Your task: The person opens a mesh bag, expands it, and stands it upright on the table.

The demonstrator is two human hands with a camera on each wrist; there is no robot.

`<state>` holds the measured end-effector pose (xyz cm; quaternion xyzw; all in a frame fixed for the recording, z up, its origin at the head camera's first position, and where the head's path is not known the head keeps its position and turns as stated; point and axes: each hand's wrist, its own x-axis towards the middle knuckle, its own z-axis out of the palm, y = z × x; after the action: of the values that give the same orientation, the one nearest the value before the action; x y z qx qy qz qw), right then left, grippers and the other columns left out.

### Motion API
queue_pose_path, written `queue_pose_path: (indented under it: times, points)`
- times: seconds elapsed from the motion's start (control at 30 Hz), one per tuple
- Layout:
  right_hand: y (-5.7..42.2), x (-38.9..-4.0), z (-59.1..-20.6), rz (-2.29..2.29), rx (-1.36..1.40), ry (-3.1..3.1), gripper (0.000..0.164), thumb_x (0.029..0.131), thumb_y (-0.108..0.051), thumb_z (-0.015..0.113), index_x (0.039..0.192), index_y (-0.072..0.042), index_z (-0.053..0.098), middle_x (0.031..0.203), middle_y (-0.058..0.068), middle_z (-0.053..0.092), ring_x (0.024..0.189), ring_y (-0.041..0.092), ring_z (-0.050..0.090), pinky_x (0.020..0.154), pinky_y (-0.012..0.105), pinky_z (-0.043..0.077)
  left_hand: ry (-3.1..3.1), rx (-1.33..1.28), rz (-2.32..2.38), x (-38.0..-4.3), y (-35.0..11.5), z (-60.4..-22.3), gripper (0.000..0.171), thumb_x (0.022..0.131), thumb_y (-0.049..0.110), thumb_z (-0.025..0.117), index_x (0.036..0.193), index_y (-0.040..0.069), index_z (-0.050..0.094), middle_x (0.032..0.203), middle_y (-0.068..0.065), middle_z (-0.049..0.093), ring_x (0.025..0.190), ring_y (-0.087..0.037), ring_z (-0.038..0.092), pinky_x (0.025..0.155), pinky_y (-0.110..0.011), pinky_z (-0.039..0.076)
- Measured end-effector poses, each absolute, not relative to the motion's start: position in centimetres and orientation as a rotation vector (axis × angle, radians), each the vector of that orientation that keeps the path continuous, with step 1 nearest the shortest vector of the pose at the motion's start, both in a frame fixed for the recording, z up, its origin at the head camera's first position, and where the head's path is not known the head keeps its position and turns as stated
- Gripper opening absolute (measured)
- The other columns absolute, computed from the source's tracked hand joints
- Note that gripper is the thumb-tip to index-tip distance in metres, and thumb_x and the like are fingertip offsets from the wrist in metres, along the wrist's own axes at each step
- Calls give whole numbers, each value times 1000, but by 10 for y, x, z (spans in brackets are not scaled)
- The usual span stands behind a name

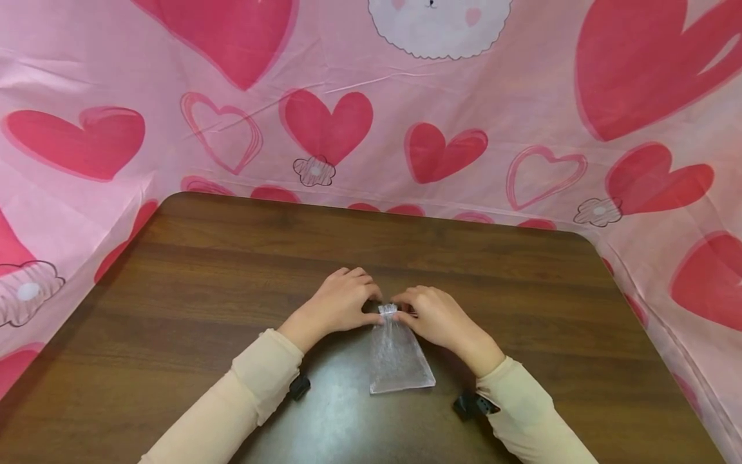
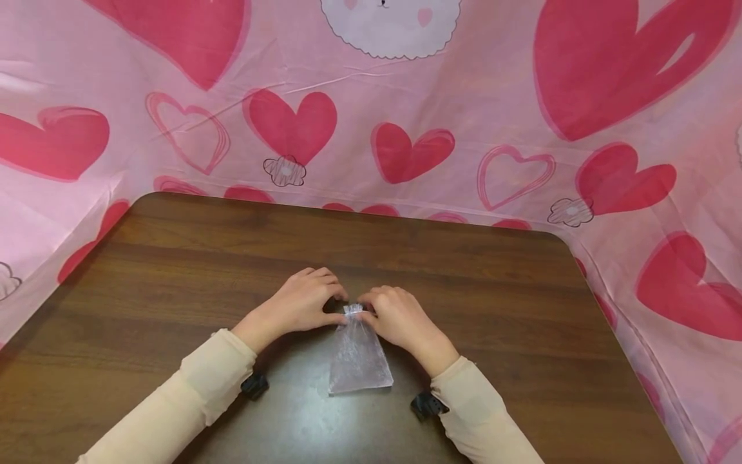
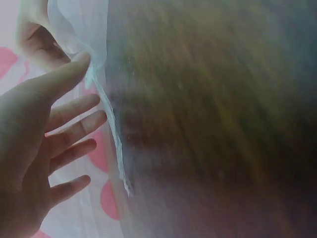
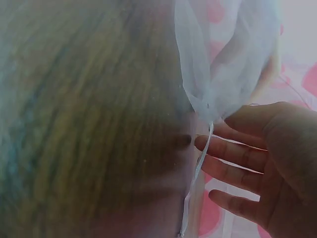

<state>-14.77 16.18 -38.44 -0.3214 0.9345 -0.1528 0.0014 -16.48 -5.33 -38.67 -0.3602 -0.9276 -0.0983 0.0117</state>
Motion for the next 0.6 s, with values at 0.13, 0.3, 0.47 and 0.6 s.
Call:
queue_pose_path:
  times: [0.13, 0.3, 0.47, 0.6]
  points:
    - [161, -148, -385, -507, -994, 2917, 25, 87, -23, 78, 108, -10, 73, 77, -9, 57, 66, 6, 50, 60, 25, 43, -2897, -1124, -263, -163, -48, -387, 36, 82, 53, 75, 100, 22, 74, 102, 7, 67, 104, -16, 55, 100, -45, 42]
    - [160, -147, -385, -519, -973, 2922, 18, 85, -21, 80, 99, -13, 71, 75, -11, 57, 66, 6, 51, 60, 26, 43, -2887, -1129, -211, -163, -43, -388, 29, 82, 49, 78, 92, 23, 73, 96, 9, 65, 97, -14, 54, 94, -41, 44]
    - [161, -146, -385, -528, -946, 2949, 17, 83, -20, 82, 88, -16, 66, 73, -11, 56, 64, 6, 50, 59, 27, 43, -2874, -1127, -214, -161, -40, -387, 25, 82, 45, 80, 88, 23, 71, 90, 10, 64, 91, -13, 54, 88, -39, 44]
    - [162, -145, -385, -549, -920, 2951, 17, 83, -19, 81, 86, -17, 64, 75, -10, 59, 66, 6, 53, 60, 28, 45, -2891, -1107, -238, -158, -39, -384, 24, 82, 42, 80, 89, 22, 70, 87, 11, 64, 88, -12, 55, 84, -38, 45]
